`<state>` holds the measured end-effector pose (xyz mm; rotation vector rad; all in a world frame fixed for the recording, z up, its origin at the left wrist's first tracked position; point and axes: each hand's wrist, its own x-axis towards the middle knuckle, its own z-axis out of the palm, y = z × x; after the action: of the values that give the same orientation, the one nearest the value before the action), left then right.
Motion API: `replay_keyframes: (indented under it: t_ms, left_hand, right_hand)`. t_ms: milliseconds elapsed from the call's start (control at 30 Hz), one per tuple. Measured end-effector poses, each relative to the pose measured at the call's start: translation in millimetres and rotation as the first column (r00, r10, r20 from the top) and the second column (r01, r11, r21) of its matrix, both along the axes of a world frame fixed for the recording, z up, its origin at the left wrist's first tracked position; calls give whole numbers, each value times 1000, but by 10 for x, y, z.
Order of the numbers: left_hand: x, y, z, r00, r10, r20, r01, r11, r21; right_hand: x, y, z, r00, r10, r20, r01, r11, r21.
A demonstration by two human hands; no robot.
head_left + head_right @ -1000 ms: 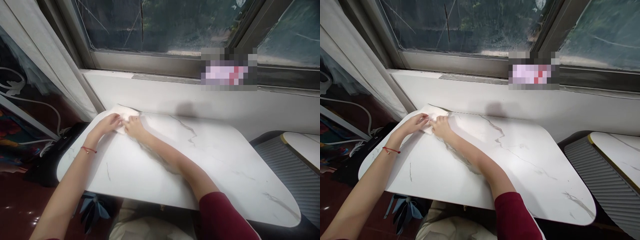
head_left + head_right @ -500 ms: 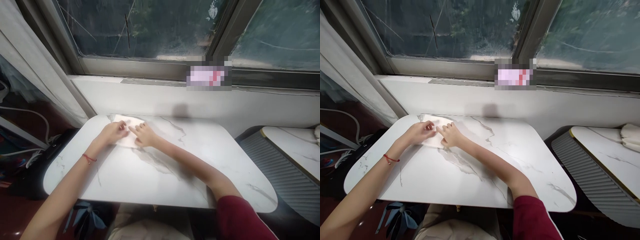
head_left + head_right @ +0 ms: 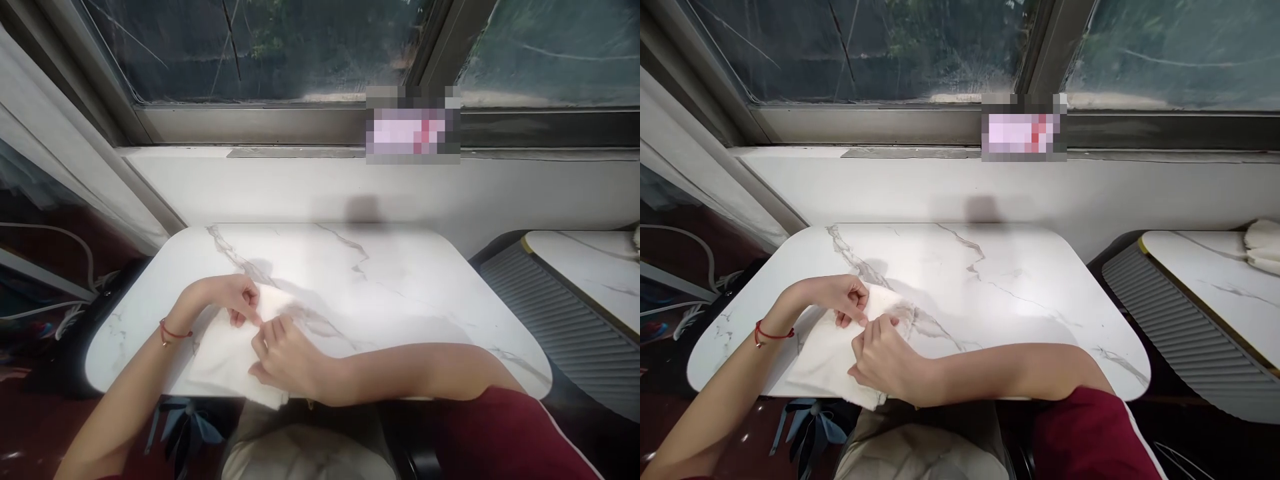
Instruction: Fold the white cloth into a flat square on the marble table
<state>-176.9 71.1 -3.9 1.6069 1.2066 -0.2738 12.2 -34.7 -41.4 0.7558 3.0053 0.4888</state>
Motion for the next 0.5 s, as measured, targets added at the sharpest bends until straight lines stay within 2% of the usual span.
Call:
replay_keyframes:
  t_ms: [67, 133, 233, 300, 367, 500]
  left_hand:
    - [21, 83, -51, 999, 42, 34, -44, 997, 63]
    - [38, 185, -106, 993, 99, 71, -111, 977, 183]
    - [69, 388, -193, 994, 91, 68, -112, 896, 429]
    - [115, 555, -258, 999, 40, -2, -29, 780, 625]
    - [203, 729, -328, 995, 5, -99, 73, 636, 768]
    - [537, 1003, -466, 947, 39, -318, 273, 418, 866]
  right_hand:
    - [6, 89, -49, 994, -107, -21, 108, 994, 25]
    - [37, 269, -90, 975, -218, -36, 219, 976, 17]
    - [108, 627, -132, 954, -293, -66, 291, 956, -36]
    - [165, 873, -158, 941, -324, -100, 320, 946, -50]
    - [233, 1099, -185, 923, -364, -127, 360, 932, -48]
    - [402, 1449, -205, 879, -456, -138, 452, 890, -65]
